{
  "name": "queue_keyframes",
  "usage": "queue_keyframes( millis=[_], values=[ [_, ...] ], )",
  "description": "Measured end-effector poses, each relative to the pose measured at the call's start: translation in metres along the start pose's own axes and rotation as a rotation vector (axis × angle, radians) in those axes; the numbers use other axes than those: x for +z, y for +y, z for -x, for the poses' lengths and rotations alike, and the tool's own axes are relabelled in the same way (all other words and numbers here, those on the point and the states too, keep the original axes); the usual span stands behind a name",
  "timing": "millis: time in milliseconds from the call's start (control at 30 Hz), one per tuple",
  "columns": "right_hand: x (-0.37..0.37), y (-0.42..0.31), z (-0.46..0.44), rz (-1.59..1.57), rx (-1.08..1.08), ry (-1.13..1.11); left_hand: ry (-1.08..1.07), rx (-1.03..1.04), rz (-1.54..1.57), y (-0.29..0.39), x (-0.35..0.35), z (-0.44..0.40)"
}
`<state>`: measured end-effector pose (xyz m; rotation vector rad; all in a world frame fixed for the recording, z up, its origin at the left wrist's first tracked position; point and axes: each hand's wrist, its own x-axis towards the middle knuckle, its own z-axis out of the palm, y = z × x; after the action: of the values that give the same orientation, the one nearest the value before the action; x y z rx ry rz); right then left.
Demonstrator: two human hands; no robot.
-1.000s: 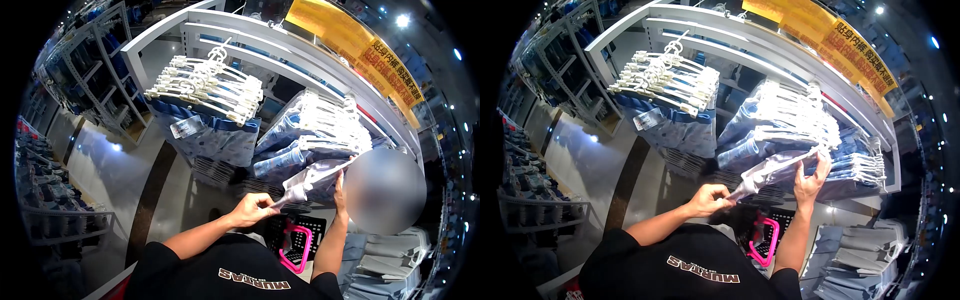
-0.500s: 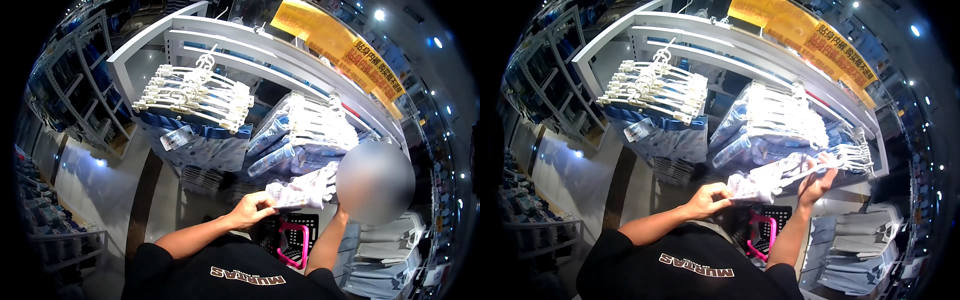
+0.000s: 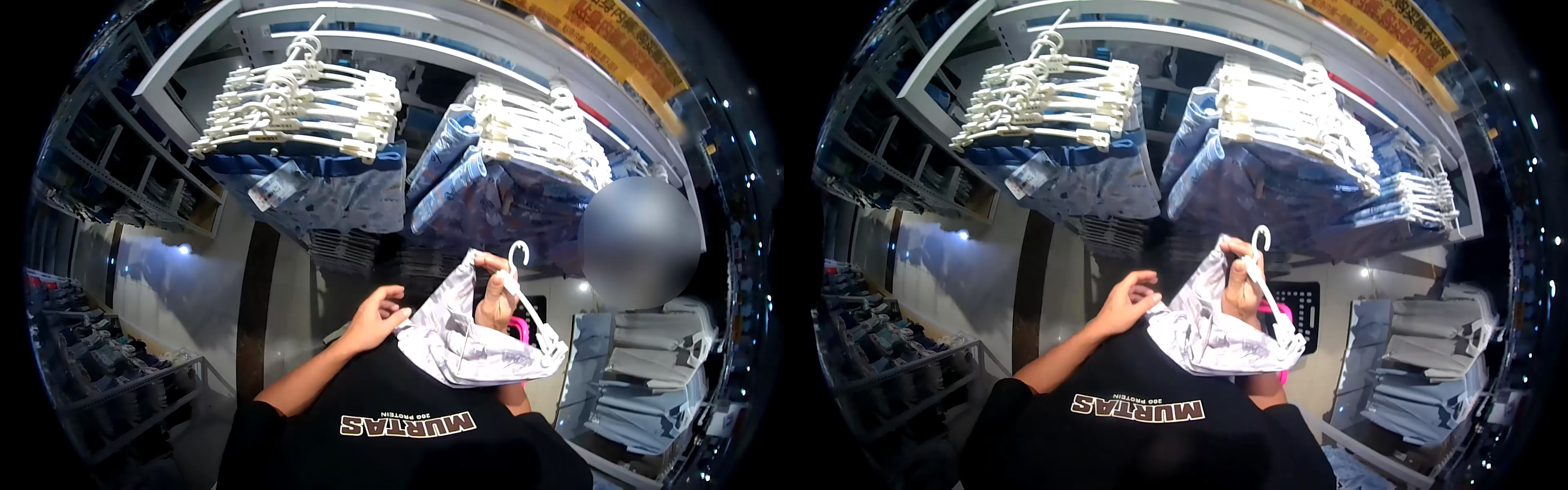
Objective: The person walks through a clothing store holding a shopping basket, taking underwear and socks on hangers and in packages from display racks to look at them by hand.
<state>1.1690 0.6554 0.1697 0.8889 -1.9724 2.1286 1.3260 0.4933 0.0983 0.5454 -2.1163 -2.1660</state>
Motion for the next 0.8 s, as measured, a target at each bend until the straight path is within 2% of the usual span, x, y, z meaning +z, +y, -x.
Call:
queue_keyframes(
  millis=[67, 133, 200, 267, 333, 367, 467, 600, 633, 667, 800],
  values=[
    [0.002, -0.002, -0.006, 0.031, 0.01, -0.037, -0.105, -0.056, 0.153, 0.009, 0.002, -0.007],
    [0.012, -0.014, -0.015, -0.128, 0.094, -0.013, -0.173, 0.067, 0.005, 0.022, 0.008, -0.014],
    [0.02, -0.021, -0.021, -0.265, 0.165, 0.073, -0.295, 0.094, 0.061, 0.027, 0.022, -0.022],
    [0.024, -0.023, -0.024, -0.44, 0.263, 0.198, -0.429, 0.066, 0.138, -0.001, 0.037, -0.033],
    [0.025, -0.024, -0.028, -0.434, 0.316, 0.273, -0.659, -0.073, 0.161, 0.015, 0.04, -0.035],
    [0.023, -0.023, -0.029, -0.423, 0.327, 0.294, -0.642, -0.024, 0.242, 0.018, 0.045, -0.031],
    [0.015, -0.021, -0.027, -0.373, 0.355, 0.352, -0.74, -0.2, 0.28, 0.011, 0.044, -0.027],
    [-0.001, -0.018, -0.025, -0.318, 0.375, 0.502, -0.562, -0.162, 0.371, 0.003, 0.037, -0.021],
    [-0.006, -0.016, -0.024, -0.314, 0.384, 0.537, -0.509, -0.151, 0.312, 0.003, 0.031, -0.02],
    [-0.012, -0.012, -0.022, -0.311, 0.394, 0.575, -0.491, -0.139, 0.223, 0.001, 0.024, -0.022],
    [-0.022, -0.004, -0.014, -0.313, 0.422, 0.602, -0.498, -0.143, 0.446, 0.011, 0.015, -0.021]
  ],
)
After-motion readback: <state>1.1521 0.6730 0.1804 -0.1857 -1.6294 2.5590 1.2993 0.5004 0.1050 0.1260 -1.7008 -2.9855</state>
